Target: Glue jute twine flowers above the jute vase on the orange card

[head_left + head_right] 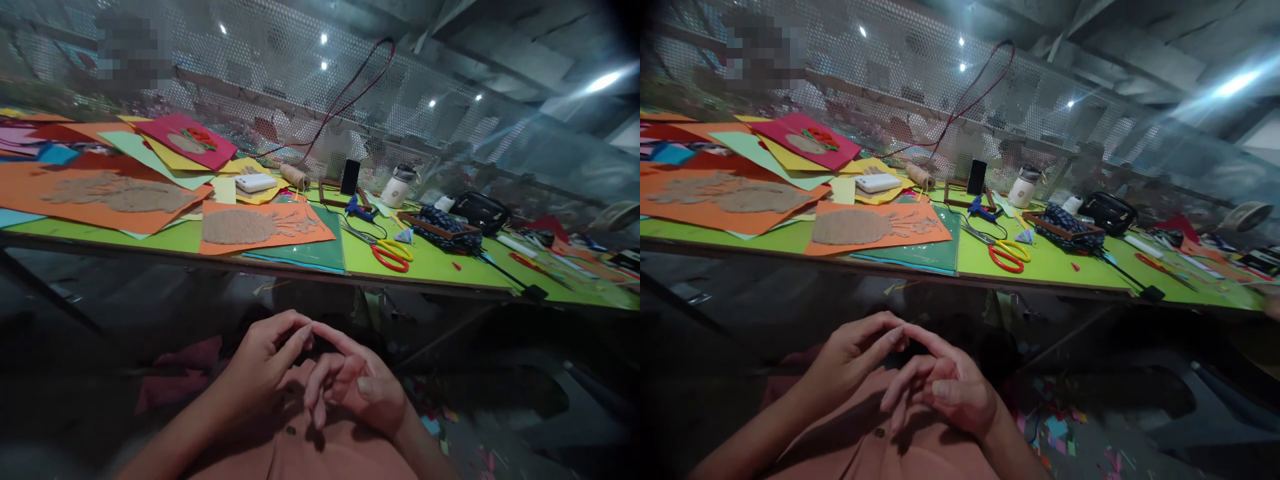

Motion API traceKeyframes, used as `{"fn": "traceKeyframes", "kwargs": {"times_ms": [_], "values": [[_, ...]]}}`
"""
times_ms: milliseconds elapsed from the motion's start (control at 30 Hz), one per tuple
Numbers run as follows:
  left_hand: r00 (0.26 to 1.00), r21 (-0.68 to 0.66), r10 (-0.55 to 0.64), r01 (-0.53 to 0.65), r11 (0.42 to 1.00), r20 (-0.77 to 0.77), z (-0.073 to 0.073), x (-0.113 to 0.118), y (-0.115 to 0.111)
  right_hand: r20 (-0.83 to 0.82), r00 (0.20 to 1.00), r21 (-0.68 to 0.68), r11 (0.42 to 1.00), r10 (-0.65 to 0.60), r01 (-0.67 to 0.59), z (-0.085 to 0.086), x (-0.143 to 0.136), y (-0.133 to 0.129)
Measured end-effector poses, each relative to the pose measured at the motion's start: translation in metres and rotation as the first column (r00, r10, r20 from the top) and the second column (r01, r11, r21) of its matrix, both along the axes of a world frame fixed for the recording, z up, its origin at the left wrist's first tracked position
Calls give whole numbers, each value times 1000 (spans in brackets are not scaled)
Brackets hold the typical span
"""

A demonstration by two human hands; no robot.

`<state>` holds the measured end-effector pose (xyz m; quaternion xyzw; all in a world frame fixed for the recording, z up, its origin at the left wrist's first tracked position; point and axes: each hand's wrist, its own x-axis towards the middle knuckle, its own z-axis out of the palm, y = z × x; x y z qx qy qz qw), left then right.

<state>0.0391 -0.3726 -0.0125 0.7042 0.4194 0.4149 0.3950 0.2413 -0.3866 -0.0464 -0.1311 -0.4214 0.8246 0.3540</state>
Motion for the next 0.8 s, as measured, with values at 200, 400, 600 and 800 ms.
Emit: {"fn": "traceKeyframes", "kwargs": {"times_ms": [200,400,600,800], "values": [[997,42,-38,41,998,-71,0,-4,1,6,1000,30,1000,10,-10,-1,2,-1],[984,102,61,-44,994,-167,-11,-4,0,89,996,100,995,-8,-1,0,0,-3],[984,29,100,-97,995,-149,-3,-2,0,88,996,49,999,18,-23,-4,2,-2],[989,-223,75,-44,974,131,10,-8,8,29,999,-49,999,-14,16,-6,3,0]]}}
